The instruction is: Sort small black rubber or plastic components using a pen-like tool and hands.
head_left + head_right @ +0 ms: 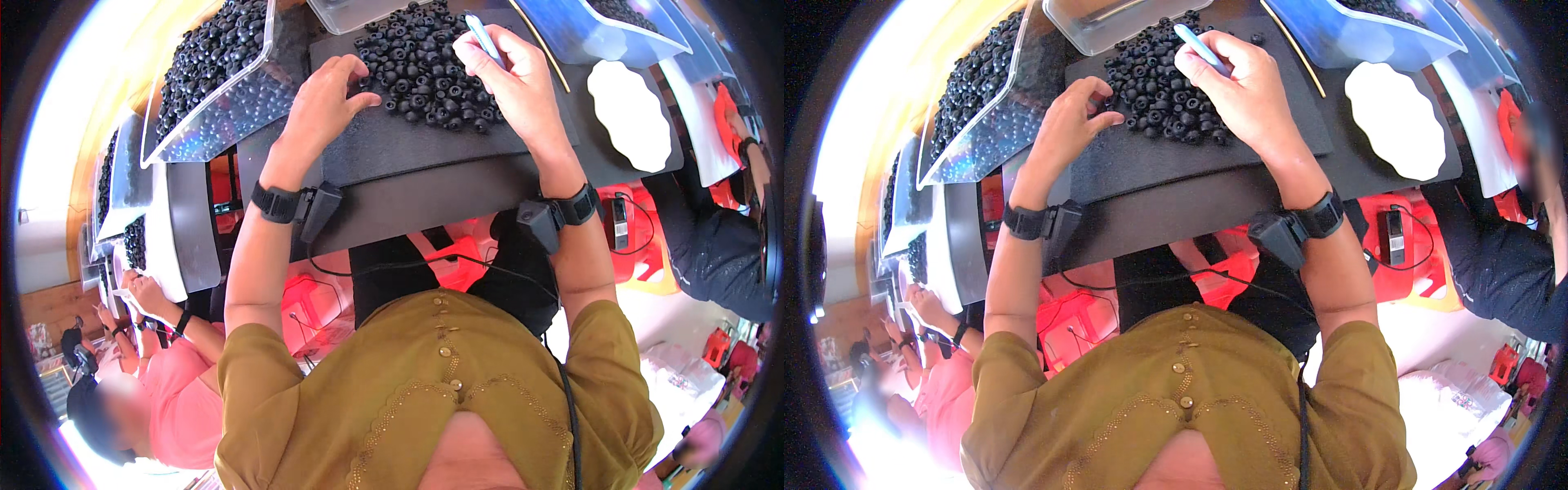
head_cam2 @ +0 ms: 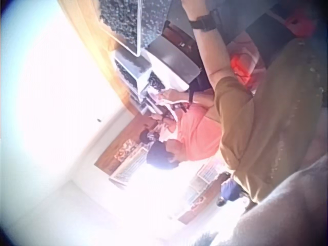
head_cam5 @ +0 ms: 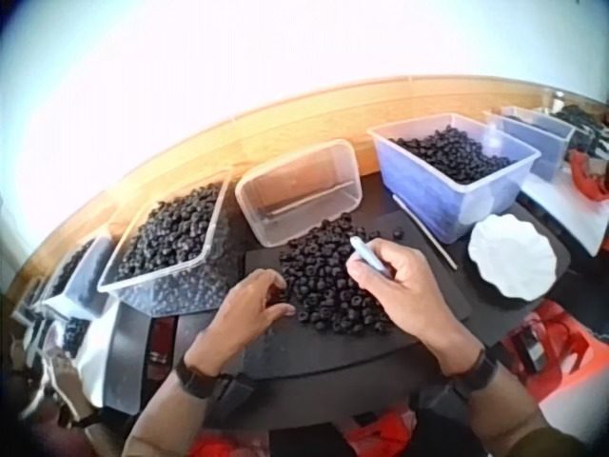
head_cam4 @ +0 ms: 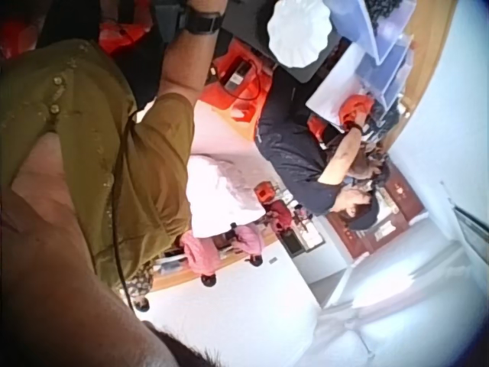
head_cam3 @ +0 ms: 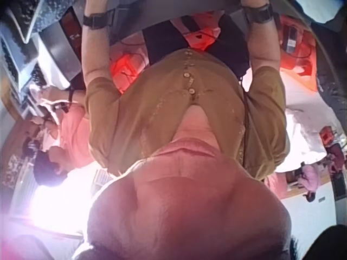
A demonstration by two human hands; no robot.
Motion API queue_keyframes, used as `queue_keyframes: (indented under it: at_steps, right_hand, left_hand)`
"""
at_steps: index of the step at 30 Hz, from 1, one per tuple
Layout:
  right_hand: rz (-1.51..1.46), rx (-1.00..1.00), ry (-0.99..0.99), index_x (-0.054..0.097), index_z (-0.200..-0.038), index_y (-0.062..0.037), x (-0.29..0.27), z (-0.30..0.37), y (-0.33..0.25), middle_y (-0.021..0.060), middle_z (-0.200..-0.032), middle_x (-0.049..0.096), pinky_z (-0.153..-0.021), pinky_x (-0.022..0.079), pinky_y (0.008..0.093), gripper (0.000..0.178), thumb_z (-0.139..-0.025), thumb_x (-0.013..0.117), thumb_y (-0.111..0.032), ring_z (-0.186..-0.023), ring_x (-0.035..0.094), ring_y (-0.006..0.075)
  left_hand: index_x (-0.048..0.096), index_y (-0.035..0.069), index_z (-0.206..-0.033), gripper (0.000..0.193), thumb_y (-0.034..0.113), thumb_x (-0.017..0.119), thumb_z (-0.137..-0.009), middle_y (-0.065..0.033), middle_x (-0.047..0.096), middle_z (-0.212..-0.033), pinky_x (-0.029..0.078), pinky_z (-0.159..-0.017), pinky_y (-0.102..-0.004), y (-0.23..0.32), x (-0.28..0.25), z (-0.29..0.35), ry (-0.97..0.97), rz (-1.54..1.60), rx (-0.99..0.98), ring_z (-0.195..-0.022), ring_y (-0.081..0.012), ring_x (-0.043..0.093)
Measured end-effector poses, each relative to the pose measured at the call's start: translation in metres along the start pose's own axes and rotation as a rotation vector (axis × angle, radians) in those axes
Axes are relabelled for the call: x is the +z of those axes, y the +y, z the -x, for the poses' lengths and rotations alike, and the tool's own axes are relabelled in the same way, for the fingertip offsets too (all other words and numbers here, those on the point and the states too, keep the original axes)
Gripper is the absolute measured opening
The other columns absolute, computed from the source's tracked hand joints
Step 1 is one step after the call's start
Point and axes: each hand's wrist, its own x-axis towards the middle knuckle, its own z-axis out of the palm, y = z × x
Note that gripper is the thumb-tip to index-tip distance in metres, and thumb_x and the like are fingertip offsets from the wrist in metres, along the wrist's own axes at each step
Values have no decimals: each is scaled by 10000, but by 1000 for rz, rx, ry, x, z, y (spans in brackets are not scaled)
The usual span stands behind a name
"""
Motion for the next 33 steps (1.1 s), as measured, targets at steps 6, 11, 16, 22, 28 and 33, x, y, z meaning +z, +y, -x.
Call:
queue_keyframes:
  at_steps: [6,11,16,22,28,33]
  right_hand:
    - [17,-20,-1,649,-899,-42,-3,1,0,-24,-648,546,-546,370,233,195,-876,648,-236,-601,463,42]
    - [57,-94,-39,639,-914,-36,-1,1,-1,9,-641,542,-546,378,246,280,-876,649,-313,-596,477,67]
    - [4,-15,-214,641,-948,-30,2,9,-19,-8,-722,573,-574,391,207,284,-953,540,-296,-655,507,50]
    - [128,-210,-157,629,-888,-43,13,10,-17,139,-709,591,-569,438,364,285,-905,573,-322,-624,576,306]
    - [253,-280,-175,634,-894,-80,14,11,-18,116,-717,595,-570,445,389,238,-895,574,-311,-643,584,318]
    - [334,-302,-188,632,-876,-96,13,13,-24,102,-705,582,-570,447,405,228,-886,581,-318,-652,581,323]
  left_hand:
    - [581,31,-1073,244,136,660,-867,-77,645,-993,510,-717,-242,-13,1,-10,-191,491,-269,-830,-137,612]
    - [548,28,-1179,228,101,504,-968,-104,606,-1094,522,-770,-183,12,-13,-2,-201,1422,-246,-877,-130,591]
    - [545,32,-1211,280,82,558,-936,-113,578,-1146,528,-827,-214,25,1,4,-173,1869,-173,-979,-171,600]
    - [548,57,-1206,292,48,576,-916,-115,590,-1125,530,-842,-228,25,14,8,-186,2050,-138,-973,-182,603]
    - [577,77,-1160,244,58,579,-917,-112,599,-1114,522,-848,-225,21,15,11,-176,2079,-130,-978,-173,598]
    - [581,76,-1153,235,75,583,-918,-101,605,-1105,524,-851,-226,21,19,11,-166,2069,-125,-971,-166,598]
